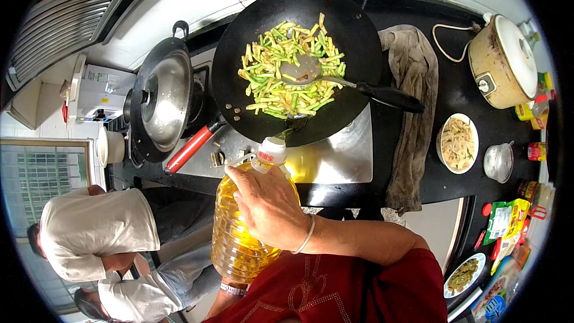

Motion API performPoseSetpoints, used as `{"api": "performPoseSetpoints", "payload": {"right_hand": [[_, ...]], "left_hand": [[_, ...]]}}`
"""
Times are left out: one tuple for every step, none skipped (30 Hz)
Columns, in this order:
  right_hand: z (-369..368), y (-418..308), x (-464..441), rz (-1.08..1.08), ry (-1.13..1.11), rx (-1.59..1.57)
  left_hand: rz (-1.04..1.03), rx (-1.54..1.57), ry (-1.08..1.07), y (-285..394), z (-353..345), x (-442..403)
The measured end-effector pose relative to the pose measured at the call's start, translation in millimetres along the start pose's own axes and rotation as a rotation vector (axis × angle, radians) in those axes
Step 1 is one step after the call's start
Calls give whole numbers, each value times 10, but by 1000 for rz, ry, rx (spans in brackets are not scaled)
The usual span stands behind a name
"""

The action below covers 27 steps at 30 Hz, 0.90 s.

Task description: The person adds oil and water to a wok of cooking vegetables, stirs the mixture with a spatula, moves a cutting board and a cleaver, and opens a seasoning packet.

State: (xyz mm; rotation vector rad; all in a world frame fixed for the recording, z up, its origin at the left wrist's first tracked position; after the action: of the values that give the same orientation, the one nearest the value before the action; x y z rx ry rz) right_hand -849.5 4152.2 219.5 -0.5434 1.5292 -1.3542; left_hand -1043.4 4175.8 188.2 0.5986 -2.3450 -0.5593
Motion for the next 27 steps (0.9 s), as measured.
{"api": "performPoseSetpoints", "payload": {"right_hand": [[-2, 1, 4, -5, -6, -1], [-6, 3, 9, -9, -11, -1], [-9, 6, 14, -14, -17, -2], [-14, 10, 18, -13, -18, -3], [-20, 15, 20, -11, -19, -5], [-22, 16, 22, -10, -20, -7], [-19, 14, 24, -7, -20, -10], [-13, 12, 25, -4, -19, -12], [-8, 9, 24, -2, -18, -15], [-2, 1, 20, -8, -25, -9], [7, -15, 10, -14, -32, -2], [16, -32, -2, -21, -39, 6], [27, -50, -15, -20, -40, -4], [39, -68, -29, -21, -41, -13], [53, -88, -45, -22, -43, -19], [65, -113, -63, 6, -22, -32], [80, -148, -92, 34, 0, -40], [116, -195, -124, 59, 25, -42], [180, -267, -146, 63, 28, -37], [205, -306, -165, 104, 59, -86], [240, -344, -179, 143, 95, -128], [304, -415, -197, 216, 123, -98], [403, -507, -210, 290, 147, -67], [535, -618, -211, 194, 94, -75], [701, -729, -189, 142, 81, -147], [847, -858, -156, 101, 98, -224], [975, -981, -119, 64, 114, -306]], "left_hand": [[1, -1, 1, -2, -3, 12], [-1, 0, 0, 3, -7, 9], [-2, -2, -2, 3, -4, 7], [-1, -1, -3, -6, -3, 14], [-3, -3, -3, -6, -8, 16], [-4, -3, -5, -15, -3, 15], [-5, -2, -7, -11, -6, 19], [-2, -4, -8, -21, -5, 12], [1, -3, -8, -24, -5, 16], [0, -2, -12, -27, -8, 24], [5, 0, -15, -33, -6, 25], [2, -2, -16, -38, -15, 23], [6, -2, -19, -40, -10, -2], [5, -3, -23, -44, -9, -11], [4, -9, -28, -51, -6, -22], [7, -8, -33, -69, -7, -25], [18, -5, -39, -93, 4, -45], [24, -13, -53, -105, 0, -87], [34, -13, -67, -127, 4, -121], [50, -20, -84, -148, 10, -165], [60, -25, -96, -167, 13, -193], [71, -32, -116, -184, 23, -240], [86, -40, -138, -213, 20, -271], [104, -46, -158, -243, 6, -312], [120, -52, -179, -279, -15, -345], [138, -62, -204, -320, -39, -376], [155, -72, -227, -368, -65, -413]]}}
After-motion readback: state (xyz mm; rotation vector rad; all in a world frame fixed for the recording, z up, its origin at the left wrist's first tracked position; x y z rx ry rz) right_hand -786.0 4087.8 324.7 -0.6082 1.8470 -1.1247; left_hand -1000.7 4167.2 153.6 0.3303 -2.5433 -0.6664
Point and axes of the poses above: each hand's wrist, its own x-axis away from the middle knuckle, its own z-axis out of the back of the hand, y = z × x, the point moved 1 cm from there along -x, towards the middle knuckle, and after that the axes turned 11 degrees about -x, right-handed, at the moved point
